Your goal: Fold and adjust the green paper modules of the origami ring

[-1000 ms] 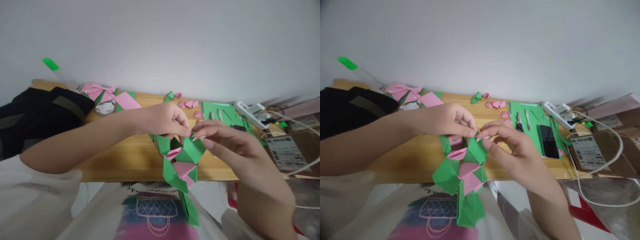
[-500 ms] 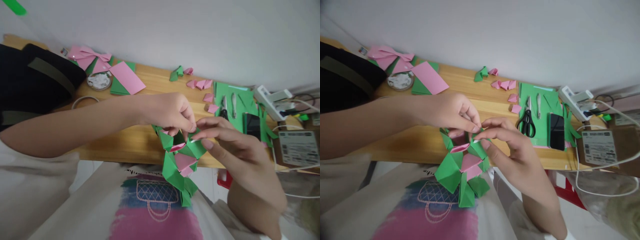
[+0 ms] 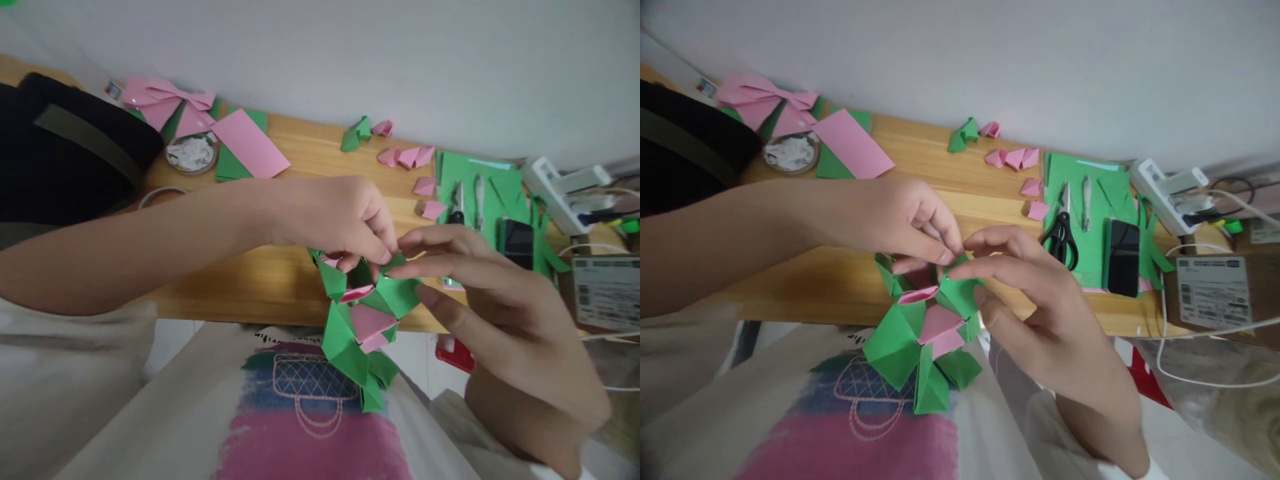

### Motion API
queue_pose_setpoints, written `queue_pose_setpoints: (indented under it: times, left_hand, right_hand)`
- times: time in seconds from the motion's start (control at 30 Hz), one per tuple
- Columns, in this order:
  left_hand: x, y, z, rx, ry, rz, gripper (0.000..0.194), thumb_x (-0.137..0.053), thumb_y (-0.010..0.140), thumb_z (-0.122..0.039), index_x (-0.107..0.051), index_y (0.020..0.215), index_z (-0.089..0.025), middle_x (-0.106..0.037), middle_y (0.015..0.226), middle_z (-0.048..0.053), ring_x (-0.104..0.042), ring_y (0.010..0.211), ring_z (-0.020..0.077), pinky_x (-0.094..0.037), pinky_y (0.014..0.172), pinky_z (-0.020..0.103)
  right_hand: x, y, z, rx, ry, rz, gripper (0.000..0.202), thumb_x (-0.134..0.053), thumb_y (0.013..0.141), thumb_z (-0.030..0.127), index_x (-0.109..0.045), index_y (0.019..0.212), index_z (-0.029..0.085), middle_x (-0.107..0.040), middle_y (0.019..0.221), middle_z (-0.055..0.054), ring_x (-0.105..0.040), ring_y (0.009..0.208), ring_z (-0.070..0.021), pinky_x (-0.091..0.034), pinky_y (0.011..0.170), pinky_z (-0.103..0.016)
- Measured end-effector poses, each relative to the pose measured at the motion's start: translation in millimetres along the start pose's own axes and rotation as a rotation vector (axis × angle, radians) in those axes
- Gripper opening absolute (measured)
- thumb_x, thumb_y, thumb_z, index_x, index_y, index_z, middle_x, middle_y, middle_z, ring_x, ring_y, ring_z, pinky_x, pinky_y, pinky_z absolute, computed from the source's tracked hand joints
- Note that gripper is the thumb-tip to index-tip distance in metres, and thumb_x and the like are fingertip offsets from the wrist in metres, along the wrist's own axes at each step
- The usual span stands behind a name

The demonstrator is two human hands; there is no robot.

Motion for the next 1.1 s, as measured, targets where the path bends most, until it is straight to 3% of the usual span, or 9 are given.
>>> queue_pose_setpoints:
  times: [0.27,0.43,0.53,0.67,0.87,1.1]
  left_hand:
    - [-2.2,1,-7,0.013,-0.006,-0.003,0.032,-0.063,0.085,0.002,-0.071,0.058,-0.014,-0.053,0.038,-0.001,-0.040,0.032,0.0058,-0.026,0.036,0.020]
    - [-0.9,2,-4,0.044,0.020,-0.026,0.027,-0.061,0.082,0.003,-0.074,0.067,-0.014,-0.054,0.039,-0.002,-0.042,0.034,0.0065,-0.028,0.036,0.019]
    - [1.3,3,0,0.060,0.023,-0.036,0.021,-0.067,0.072,0.000,-0.076,0.072,-0.019,-0.063,0.049,-0.001,-0.053,0.038,0.0116,-0.034,0.036,0.021]
    - [0.1,2,3,-0.044,-0.010,-0.041,0.022,-0.078,0.059,-0.005,-0.076,0.072,-0.023,-0.072,0.064,-0.002,-0.067,0.052,0.0163,-0.045,0.040,0.021]
    - [-6.1,1,5,-0.050,0.013,-0.201,0.023,-0.077,0.057,-0.004,-0.072,0.071,-0.021,-0.067,0.056,-0.007,-0.063,0.050,0.0112,-0.046,0.044,0.017]
    - [-0.5,-1,3,-0.009,0.101,-0.135,0.029,-0.077,0.063,-0.019,-0.073,0.091,-0.016,-0.070,0.066,-0.006,-0.065,0.061,0.0106,-0.045,0.057,0.018]
  right_hand:
    - [2,-1,1,-0.001,0.006,0.013,0.045,-0.061,0.087,0.008,-0.073,0.112,0.042,-0.069,0.114,0.000,-0.061,0.121,-0.0236,-0.055,0.098,-0.041]
    - [2,-1,-1,0.042,-0.056,0.012,0.045,-0.058,0.088,0.008,-0.072,0.116,0.041,-0.066,0.117,-0.003,-0.061,0.118,-0.0218,-0.054,0.094,-0.039]
    - [3,-3,-2,0.064,-0.114,0.003,0.042,-0.057,0.088,0.007,-0.072,0.114,0.036,-0.063,0.121,-0.005,-0.060,0.121,-0.0223,-0.054,0.095,-0.039]
    - [3,-4,-2,0.085,-0.146,0.008,0.043,-0.056,0.086,0.005,-0.072,0.115,0.032,-0.060,0.125,-0.008,-0.058,0.124,-0.0236,-0.056,0.093,-0.039]
    - [1,-5,-4,0.102,-0.183,0.000,0.043,-0.053,0.086,0.004,-0.072,0.117,0.028,-0.056,0.132,-0.012,-0.055,0.128,-0.0260,-0.055,0.096,-0.041]
    - [-5,-10,-12,0.027,0.016,-0.064,0.049,-0.053,0.090,0.007,-0.071,0.124,0.037,-0.060,0.136,-0.003,-0.053,0.132,-0.0209,-0.052,0.101,-0.037]
Point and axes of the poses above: each hand's wrist, its own y-axis towards the middle knuckle, its own x-axis out of the back of the hand, z = x × y, the point moved 1 cm from there along y, towards the middle knuckle
